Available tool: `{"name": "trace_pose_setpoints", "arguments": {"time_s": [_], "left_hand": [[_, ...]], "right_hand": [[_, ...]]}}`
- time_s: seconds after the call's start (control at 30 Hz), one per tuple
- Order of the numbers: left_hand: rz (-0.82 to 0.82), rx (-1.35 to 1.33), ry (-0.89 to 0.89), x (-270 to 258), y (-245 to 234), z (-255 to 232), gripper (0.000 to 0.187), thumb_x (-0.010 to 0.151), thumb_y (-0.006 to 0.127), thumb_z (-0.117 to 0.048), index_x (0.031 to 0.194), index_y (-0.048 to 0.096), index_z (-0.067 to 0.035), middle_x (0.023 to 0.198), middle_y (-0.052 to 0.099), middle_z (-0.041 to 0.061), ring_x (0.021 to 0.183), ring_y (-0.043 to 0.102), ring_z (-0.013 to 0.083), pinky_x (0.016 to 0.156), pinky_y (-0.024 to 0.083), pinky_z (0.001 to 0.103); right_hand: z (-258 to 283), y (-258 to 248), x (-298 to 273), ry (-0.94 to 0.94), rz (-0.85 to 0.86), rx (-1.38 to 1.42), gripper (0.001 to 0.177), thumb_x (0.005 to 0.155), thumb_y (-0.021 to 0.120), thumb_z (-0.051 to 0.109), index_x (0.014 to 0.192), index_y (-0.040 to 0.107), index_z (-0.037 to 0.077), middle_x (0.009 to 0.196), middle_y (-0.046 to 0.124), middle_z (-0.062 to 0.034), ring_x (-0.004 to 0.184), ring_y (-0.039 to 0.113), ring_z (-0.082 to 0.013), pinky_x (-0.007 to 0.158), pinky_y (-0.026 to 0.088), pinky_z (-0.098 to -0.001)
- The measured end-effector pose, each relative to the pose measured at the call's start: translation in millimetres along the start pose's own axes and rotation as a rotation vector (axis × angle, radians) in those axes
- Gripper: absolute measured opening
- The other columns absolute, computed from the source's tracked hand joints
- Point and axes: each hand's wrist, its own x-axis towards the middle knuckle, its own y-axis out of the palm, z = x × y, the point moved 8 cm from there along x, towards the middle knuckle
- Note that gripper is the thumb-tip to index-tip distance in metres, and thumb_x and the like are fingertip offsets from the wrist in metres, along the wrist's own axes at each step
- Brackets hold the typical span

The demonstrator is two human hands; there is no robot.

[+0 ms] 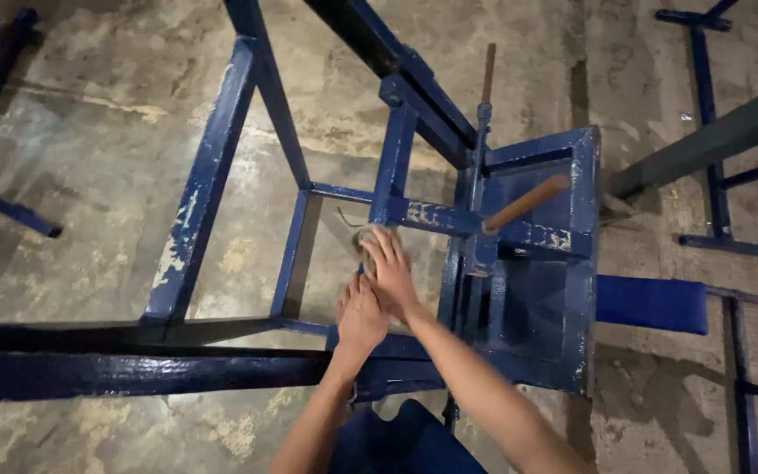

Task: Wiping down blue metal gym machinery with a cloth.

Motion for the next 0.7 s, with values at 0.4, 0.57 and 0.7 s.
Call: {"name": "trace_pose_setpoints", "arguments": {"time_s": [0.4,0.57,0.7], "left_hand": [[-0.338,-0.296,0.183,78,-16,-55,0.052,0.092,0.061,-0.016,0.139,0.052,0.004,0.148,0.049,0.028,0.136,0.046,0.0459,0.114,0.036,0.052],[-0.318,-0.208,0.149,108,-4,-37,0.043,0.097,0.060,-0.015,0.138,0.055,-0.002,0.141,0.056,0.021,0.130,0.051,0.0427,0.110,0.040,0.047],[-0.226,-0.086,0.190,122,8,-39,0.055,0.092,0.062,-0.015,0.143,0.048,-0.003,0.146,0.051,0.020,0.132,0.047,0.0424,0.112,0.037,0.049]], "right_hand": [[-72,-65,13,0.395,-0.306,0.354,0.042,0.098,0.071,0.023,0.137,0.061,0.010,0.146,0.059,-0.0173,0.138,0.056,-0.0357,0.114,0.046,-0.0424],[-86,-32,44,0.202,-0.117,0.032,0.063,0.081,0.077,0.012,0.139,0.056,0.002,0.147,0.042,-0.0312,0.128,0.041,-0.0498,0.107,0.038,-0.0518],[-96,-17,41,0.108,0.009,-0.008,0.073,0.077,0.073,0.003,0.147,0.052,0.001,0.150,0.039,-0.0327,0.128,0.039,-0.0506,0.107,0.038,-0.0525]]}}
